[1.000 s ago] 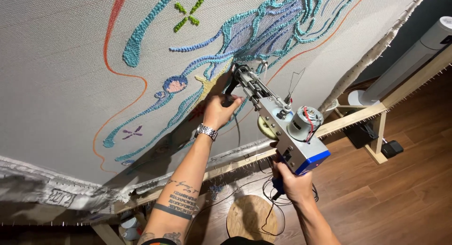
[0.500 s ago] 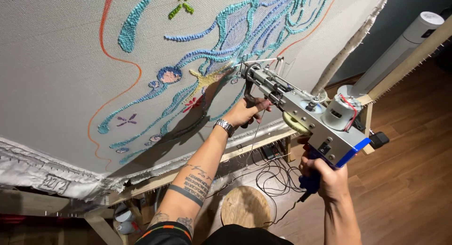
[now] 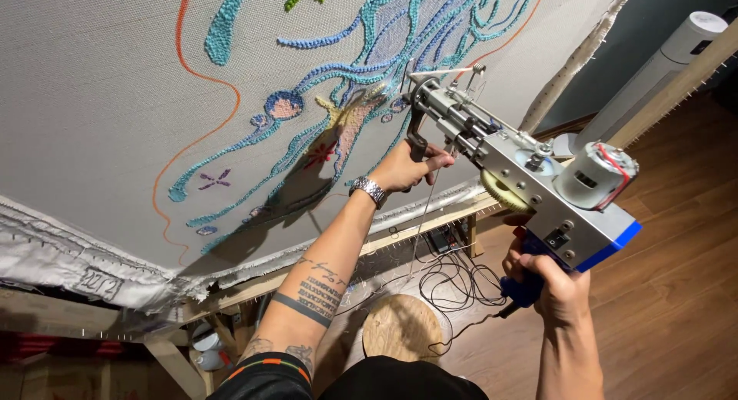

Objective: Using a tufting gun to create a colorful design on a large canvas frame.

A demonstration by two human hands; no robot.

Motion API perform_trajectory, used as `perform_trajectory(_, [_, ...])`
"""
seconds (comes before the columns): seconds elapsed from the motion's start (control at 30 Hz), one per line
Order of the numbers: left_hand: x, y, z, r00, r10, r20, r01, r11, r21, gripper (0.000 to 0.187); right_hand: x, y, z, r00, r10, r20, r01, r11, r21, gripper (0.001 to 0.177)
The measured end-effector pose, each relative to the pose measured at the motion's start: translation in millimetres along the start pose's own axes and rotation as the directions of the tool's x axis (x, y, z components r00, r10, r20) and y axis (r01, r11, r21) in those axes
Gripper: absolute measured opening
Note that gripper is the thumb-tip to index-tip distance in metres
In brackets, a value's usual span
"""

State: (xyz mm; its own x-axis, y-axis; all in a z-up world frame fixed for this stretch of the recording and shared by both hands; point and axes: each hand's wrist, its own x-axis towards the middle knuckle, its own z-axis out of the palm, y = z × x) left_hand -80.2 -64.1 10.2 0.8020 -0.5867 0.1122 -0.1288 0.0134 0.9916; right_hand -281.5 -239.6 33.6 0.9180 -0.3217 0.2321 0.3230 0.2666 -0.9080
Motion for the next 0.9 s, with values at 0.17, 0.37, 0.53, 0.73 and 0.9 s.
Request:
perform_trajectory(0.17, [-7.5, -26.1, -2.1, 0.994, -0.106, -0.013, 0.107, 0.993, 0.047, 0.021, -3.8, 17.3, -0.2, 1.000, -0.003, -0.012, 0.003, 0.999, -0.047, 0.017])
perform_trajectory(0.37, [-14.2, -47.5, -10.9, 0.983, -0.177, -0.040, 0.180, 0.980, 0.087, 0.019, -0.8, 34.9, 2.5, 0.999, 0.030, -0.011, -0.031, 0.999, -0.015, 0.016])
perform_trajectory(0.53, [-9.7, -54.2, -18.8, 0.983, -0.173, -0.061, 0.177, 0.982, 0.068, 0.018, 3.9, 35.3, 16.0, 0.997, 0.068, -0.027, -0.068, 0.998, 0.015, 0.015])
perform_trajectory(0.73, [-8.4, -52.2, -24.3, 0.974, -0.220, -0.062, 0.224, 0.972, 0.070, 0.023, 9.7, 32.4, 26.7, 0.996, 0.085, -0.023, -0.084, 0.995, 0.053, 0.018])
perform_trajectory(0.9, [-0.6, -61.3, -29.3, 0.963, -0.250, -0.097, 0.259, 0.961, 0.096, 0.024, 14.4, 31.7, 32.1, 0.995, 0.098, -0.017, -0.096, 0.992, 0.076, 0.019])
